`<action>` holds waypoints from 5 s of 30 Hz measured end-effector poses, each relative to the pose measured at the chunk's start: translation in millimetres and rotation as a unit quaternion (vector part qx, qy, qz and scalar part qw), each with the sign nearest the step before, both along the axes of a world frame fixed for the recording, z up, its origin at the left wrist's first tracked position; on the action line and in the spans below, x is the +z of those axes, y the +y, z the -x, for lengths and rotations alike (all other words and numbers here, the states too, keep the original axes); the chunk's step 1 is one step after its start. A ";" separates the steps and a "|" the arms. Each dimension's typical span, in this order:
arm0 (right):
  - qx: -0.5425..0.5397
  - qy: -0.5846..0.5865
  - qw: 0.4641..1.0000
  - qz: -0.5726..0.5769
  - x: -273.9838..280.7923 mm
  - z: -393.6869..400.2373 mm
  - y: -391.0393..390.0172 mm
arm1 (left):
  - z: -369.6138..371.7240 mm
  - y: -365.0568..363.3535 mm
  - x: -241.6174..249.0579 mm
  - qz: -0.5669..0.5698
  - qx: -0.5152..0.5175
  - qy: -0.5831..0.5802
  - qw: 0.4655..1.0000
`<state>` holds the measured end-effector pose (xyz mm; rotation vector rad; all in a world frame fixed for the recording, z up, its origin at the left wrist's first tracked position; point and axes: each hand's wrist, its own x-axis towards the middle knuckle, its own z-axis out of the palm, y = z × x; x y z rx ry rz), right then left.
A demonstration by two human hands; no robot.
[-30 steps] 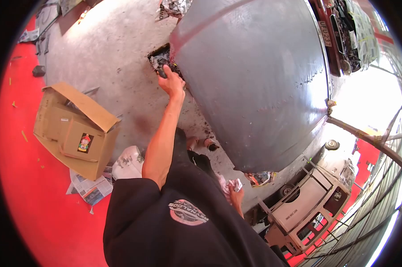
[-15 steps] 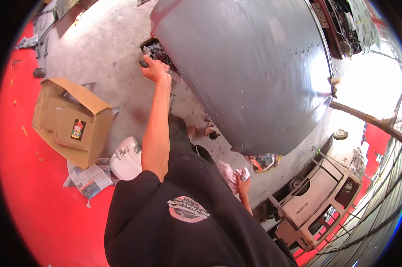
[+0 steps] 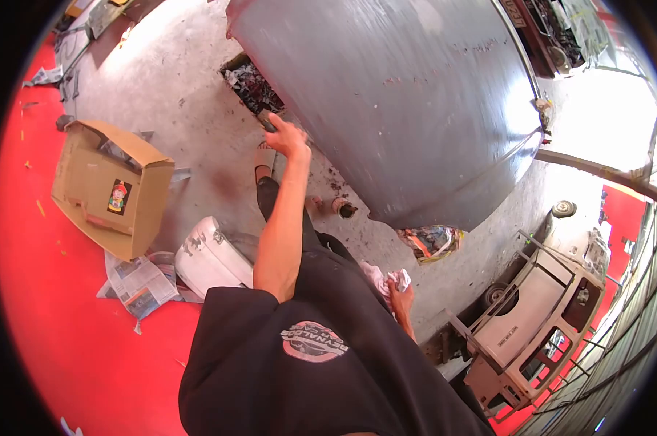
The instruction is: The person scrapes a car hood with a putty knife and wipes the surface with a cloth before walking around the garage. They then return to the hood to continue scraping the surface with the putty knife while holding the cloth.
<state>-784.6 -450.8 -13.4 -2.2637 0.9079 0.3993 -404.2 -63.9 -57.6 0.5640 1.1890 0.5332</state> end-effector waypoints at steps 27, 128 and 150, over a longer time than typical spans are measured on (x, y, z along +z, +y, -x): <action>0.113 -0.046 0.992 0.025 8.0 -15.6 -44.1 | 90.2 -59.7 -6.1 0.004 0.026 0.042 0.999; 0.334 -0.293 0.845 0.298 27.4 -824.8 429.7 | 243.6 274.3 -83.9 -0.281 -0.421 0.484 0.714; 0.499 -0.295 0.786 0.214 41.7 -841.9 510.2 | 57.3 465.2 -64.0 -0.197 -0.512 0.450 0.705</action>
